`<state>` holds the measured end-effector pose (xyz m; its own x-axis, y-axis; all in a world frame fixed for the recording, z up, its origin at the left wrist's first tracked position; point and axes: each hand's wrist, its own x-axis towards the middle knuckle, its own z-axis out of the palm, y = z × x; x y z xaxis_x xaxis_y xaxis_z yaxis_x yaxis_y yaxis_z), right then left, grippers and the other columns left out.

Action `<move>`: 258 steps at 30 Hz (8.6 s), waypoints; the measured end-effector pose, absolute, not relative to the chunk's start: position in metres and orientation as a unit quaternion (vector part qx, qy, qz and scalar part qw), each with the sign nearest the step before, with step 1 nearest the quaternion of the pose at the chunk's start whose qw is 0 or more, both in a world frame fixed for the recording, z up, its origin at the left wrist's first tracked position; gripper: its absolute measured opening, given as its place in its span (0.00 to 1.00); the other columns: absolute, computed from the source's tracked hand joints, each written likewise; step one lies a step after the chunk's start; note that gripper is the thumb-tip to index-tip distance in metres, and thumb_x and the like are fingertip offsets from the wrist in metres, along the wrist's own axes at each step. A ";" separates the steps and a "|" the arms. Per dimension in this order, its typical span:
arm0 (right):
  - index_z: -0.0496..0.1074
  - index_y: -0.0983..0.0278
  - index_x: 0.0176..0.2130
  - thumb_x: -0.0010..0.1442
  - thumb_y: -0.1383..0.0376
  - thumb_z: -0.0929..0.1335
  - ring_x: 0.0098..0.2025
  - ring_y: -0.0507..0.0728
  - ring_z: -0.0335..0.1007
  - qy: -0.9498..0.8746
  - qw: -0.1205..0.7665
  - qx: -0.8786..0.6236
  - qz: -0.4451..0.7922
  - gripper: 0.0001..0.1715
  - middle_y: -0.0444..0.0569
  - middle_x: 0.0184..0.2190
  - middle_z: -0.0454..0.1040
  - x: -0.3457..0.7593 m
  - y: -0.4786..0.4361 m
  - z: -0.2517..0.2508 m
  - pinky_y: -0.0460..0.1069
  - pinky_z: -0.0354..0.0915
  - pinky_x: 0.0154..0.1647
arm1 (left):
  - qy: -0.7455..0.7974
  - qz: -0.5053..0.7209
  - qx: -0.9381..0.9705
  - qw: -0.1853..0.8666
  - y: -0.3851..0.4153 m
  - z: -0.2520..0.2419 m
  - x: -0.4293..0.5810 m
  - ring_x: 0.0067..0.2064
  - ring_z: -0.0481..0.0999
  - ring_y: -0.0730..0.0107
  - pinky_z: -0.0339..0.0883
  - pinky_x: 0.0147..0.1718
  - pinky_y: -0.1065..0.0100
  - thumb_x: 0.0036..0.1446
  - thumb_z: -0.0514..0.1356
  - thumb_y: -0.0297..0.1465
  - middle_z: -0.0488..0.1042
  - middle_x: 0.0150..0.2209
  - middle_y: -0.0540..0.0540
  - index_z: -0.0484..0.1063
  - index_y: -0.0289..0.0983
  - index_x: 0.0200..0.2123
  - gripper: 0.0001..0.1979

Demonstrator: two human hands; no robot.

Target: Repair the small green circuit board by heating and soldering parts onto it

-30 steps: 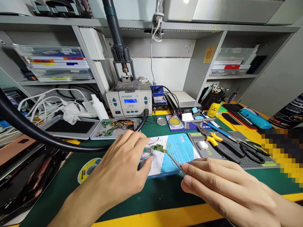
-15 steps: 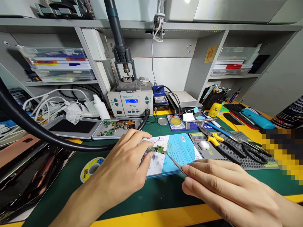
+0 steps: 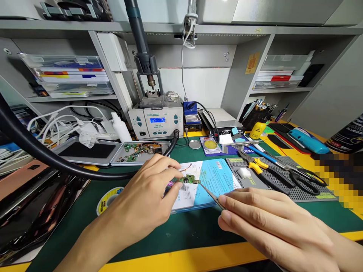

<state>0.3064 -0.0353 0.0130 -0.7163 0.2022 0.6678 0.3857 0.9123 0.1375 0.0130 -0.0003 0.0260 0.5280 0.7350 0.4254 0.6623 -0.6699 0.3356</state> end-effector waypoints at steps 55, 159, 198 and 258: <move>0.85 0.61 0.27 0.62 0.58 0.79 0.24 0.55 0.78 -0.613 0.515 -0.403 0.443 0.13 0.47 0.22 0.82 0.296 -0.012 0.036 0.47 0.76 0.27 | 0.281 0.333 0.894 -0.102 -0.010 0.036 0.024 0.44 0.72 0.60 0.66 0.49 0.52 0.63 0.63 0.16 0.77 0.37 0.45 0.73 0.36 0.42 0.10; 0.86 0.57 0.31 0.65 0.62 0.78 0.28 0.57 0.81 -0.606 0.577 -0.312 0.449 0.08 0.45 0.26 0.84 0.302 -0.017 0.026 0.51 0.80 0.31 | 0.314 0.402 0.841 0.178 -0.019 0.043 0.030 0.42 0.78 0.73 0.71 0.47 0.72 0.67 0.60 0.22 0.78 0.37 0.54 0.74 0.46 0.41 0.11; 0.85 0.61 0.30 0.62 0.56 0.79 0.25 0.56 0.81 -0.550 0.519 -0.341 0.558 0.13 0.48 0.24 0.83 0.303 -0.007 0.035 0.48 0.76 0.27 | 0.351 0.422 0.818 0.172 -0.019 0.044 0.040 0.39 0.81 0.57 0.77 0.38 0.62 0.60 0.70 0.41 0.80 0.31 0.46 0.80 0.43 0.39 0.09; 0.87 0.53 0.38 0.66 0.58 0.76 0.28 0.56 0.83 -0.566 0.539 -0.337 0.525 0.05 0.43 0.29 0.85 0.310 -0.009 0.027 0.49 0.79 0.32 | 0.426 0.370 0.690 0.453 -0.015 0.035 0.023 0.31 0.71 0.77 0.64 0.29 0.77 0.66 0.66 0.43 0.77 0.32 0.53 0.80 0.44 0.40 0.10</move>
